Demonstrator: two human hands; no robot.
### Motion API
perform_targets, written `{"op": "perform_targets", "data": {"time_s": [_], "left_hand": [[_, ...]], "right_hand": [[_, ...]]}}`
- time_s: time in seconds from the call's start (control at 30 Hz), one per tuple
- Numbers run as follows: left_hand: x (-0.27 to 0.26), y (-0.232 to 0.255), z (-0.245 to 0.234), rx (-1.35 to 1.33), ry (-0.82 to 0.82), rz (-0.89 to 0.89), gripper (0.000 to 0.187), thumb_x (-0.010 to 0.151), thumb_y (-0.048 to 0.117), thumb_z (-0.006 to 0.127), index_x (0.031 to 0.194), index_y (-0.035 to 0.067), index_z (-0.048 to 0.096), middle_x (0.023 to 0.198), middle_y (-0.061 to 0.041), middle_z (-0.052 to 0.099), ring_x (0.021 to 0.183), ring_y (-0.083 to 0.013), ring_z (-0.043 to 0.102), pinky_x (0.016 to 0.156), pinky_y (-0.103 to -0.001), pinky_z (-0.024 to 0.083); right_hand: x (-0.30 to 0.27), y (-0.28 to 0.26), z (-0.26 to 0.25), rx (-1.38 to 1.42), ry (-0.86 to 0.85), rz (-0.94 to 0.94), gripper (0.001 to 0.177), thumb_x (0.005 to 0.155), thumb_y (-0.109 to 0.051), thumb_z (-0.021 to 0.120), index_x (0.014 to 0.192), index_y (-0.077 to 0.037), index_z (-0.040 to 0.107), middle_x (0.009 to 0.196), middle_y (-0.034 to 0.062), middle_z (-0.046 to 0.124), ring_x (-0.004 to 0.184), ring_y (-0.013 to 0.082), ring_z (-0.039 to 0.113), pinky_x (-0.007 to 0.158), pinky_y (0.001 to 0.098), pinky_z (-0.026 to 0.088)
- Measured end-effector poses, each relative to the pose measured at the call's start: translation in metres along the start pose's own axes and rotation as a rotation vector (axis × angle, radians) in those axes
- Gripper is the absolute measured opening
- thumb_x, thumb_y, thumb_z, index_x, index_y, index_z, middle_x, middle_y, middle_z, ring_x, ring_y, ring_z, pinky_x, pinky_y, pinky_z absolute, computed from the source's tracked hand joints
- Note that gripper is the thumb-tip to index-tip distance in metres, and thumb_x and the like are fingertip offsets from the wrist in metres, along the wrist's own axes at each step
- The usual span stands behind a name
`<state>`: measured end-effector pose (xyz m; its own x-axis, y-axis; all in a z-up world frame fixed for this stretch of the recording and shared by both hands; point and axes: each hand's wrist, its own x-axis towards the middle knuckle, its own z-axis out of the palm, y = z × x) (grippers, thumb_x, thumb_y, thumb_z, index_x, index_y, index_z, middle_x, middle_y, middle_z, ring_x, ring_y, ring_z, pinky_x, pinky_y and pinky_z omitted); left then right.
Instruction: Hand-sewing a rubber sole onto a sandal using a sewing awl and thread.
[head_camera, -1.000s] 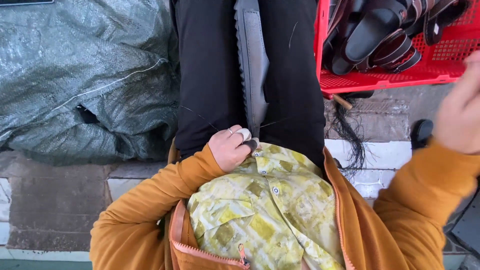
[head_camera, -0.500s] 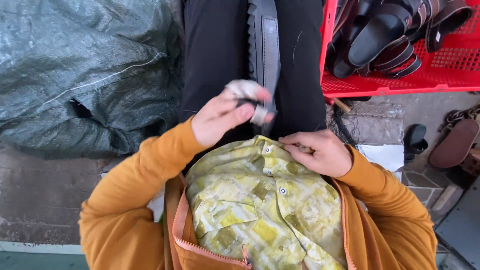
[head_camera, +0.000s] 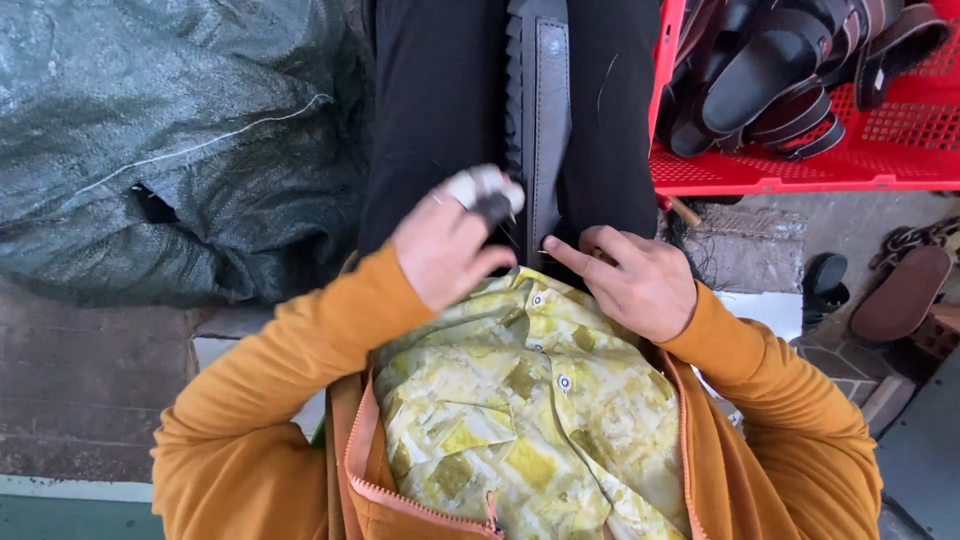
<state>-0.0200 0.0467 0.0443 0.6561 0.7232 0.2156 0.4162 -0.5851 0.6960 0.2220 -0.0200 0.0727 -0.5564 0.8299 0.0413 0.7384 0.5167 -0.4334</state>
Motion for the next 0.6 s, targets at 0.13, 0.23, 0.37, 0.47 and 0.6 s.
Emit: {"op": "perform_targets", "data": {"time_s": [0.13, 0.23, 0.37, 0.47, 0.6], "left_hand": [[-0.019, 0.002, 0.027, -0.010, 0.128, 0.061, 0.060, 0.083, 0.049, 0.067, 0.114, -0.003, 0.059, 0.095, -0.019, 0.056, 0.090, -0.0378, 0.062, 0.082, -0.044, 0.053], [-0.020, -0.003, 0.044, -0.009, 0.198, 0.056, 0.059, 0.081, 0.051, 0.067, 0.112, 0.002, 0.061, 0.098, -0.017, 0.058, 0.088, -0.0364, 0.063, 0.079, -0.044, 0.053], [-0.020, -0.004, 0.059, -0.049, 0.279, 0.062, 0.057, 0.082, 0.053, 0.065, 0.111, 0.005, 0.063, 0.105, -0.015, 0.059, 0.092, -0.0342, 0.063, 0.080, -0.041, 0.054], [-0.019, 0.004, 0.053, 0.104, 0.316, 0.071, 0.057, 0.081, 0.054, 0.063, 0.110, 0.005, 0.061, 0.100, -0.016, 0.058, 0.084, -0.0332, 0.063, 0.073, -0.041, 0.055], [-0.029, 0.021, 0.027, -0.426, 0.140, -0.251, 0.023, 0.083, 0.029, 0.071, 0.088, 0.007, 0.064, 0.094, -0.009, 0.058, 0.075, -0.0205, 0.064, 0.055, -0.025, 0.049]], "right_hand": [[0.003, 0.000, -0.003, -0.117, 0.022, -0.049, 0.033, 0.094, -0.015, 0.045, 0.121, -0.019, 0.064, 0.090, 0.0032, 0.053, 0.062, 0.0186, 0.056, 0.051, 0.0310, 0.050], [0.008, -0.007, -0.014, -0.259, 0.000, -0.073, 0.035, 0.092, -0.014, 0.045, 0.121, -0.021, 0.062, 0.085, 0.0014, 0.051, 0.060, 0.0168, 0.053, 0.049, 0.0289, 0.049], [0.007, -0.007, 0.024, -0.157, 0.045, -0.055, 0.029, 0.093, -0.018, 0.040, 0.116, -0.015, 0.059, 0.083, 0.0022, 0.049, 0.059, 0.0190, 0.055, 0.047, 0.0315, 0.048], [0.005, -0.003, 0.034, -0.034, 0.065, 0.028, 0.013, 0.095, -0.022, 0.049, 0.096, -0.013, 0.059, 0.075, 0.0010, 0.050, 0.058, 0.0218, 0.060, 0.048, 0.0334, 0.050], [0.005, -0.007, 0.018, -0.071, 0.021, 0.107, 0.013, 0.095, -0.026, 0.059, 0.098, -0.013, 0.058, 0.087, 0.0002, 0.055, 0.068, 0.0193, 0.063, 0.054, 0.0318, 0.052]]}}
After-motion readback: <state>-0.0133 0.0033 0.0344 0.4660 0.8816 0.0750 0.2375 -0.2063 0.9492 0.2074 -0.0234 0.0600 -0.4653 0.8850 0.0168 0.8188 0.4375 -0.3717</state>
